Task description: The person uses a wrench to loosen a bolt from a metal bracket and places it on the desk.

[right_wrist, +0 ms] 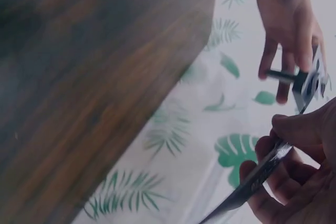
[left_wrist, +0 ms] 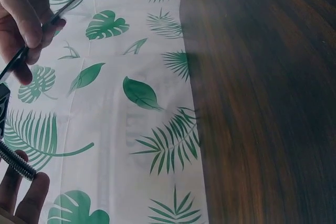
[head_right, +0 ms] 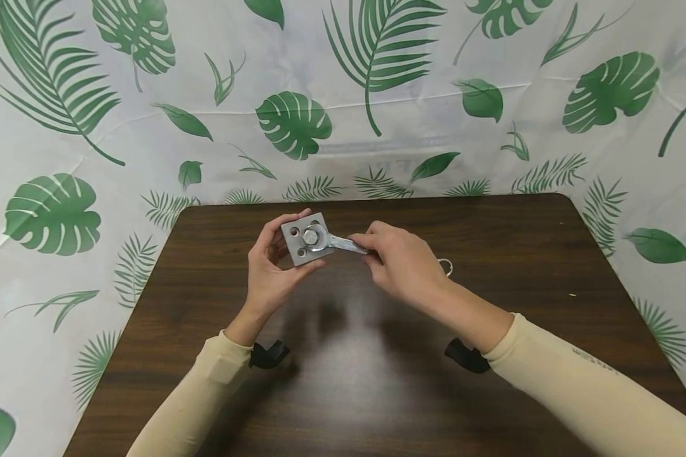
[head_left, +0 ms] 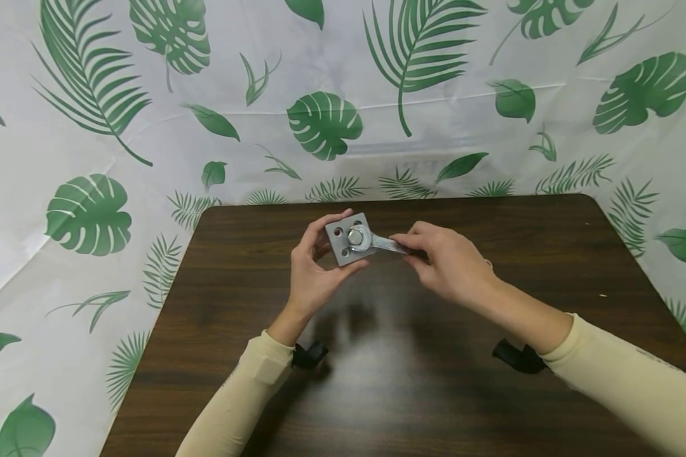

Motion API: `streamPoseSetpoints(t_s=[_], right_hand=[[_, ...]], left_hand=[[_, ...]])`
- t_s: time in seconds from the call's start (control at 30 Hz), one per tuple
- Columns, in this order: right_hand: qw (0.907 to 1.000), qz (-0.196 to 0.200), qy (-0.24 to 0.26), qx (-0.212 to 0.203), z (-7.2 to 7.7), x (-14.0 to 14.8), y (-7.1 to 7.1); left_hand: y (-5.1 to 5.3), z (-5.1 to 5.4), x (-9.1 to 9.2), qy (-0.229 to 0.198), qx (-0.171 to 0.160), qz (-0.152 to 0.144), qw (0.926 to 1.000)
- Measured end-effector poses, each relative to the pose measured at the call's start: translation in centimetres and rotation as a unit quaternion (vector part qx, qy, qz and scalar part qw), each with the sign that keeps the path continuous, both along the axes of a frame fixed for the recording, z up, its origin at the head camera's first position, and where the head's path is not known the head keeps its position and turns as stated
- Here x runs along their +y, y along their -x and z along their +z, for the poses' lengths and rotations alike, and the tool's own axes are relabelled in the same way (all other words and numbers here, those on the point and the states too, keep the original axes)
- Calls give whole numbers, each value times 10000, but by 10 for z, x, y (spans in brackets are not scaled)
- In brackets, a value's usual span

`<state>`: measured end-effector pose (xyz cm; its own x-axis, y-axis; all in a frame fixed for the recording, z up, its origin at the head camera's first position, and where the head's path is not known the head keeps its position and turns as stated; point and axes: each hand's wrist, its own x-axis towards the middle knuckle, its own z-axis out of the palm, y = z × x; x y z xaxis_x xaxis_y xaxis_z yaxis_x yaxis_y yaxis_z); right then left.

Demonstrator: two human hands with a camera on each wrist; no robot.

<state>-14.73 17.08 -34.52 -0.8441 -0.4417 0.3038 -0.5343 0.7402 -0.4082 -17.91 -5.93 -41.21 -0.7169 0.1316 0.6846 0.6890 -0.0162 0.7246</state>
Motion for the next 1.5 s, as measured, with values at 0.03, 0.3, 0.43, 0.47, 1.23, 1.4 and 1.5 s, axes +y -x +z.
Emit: streamPoseSetpoints(t_s=[0.03,0.3,0.43,0.47,1.23,1.4,1.5], right_hand=[[9998,39,-73,199,1,2,2],[9787,631,-994,1681,10,12,26],[9622,895,-1353,2188,17,16,37],[9577,961,-1405,2322,18,17,40],[8348,2426,-2472,4280,62,-1,84],[8551,2165,-2172,4180,63,4,83],[8788,1951,-2005,3866,57,9,82]], left_hand=[[0,0,0,3,-2,-18,10000],[-4,6,2,7,-26,-154,9999],[-13,19,5,36,16,-280,9996],[-16,22,6,62,17,-305,9995],[-17,19,11,342,-74,-458,9983],[-17,20,8,291,2,-390,9988],[-17,21,6,226,6,-335,9992]])
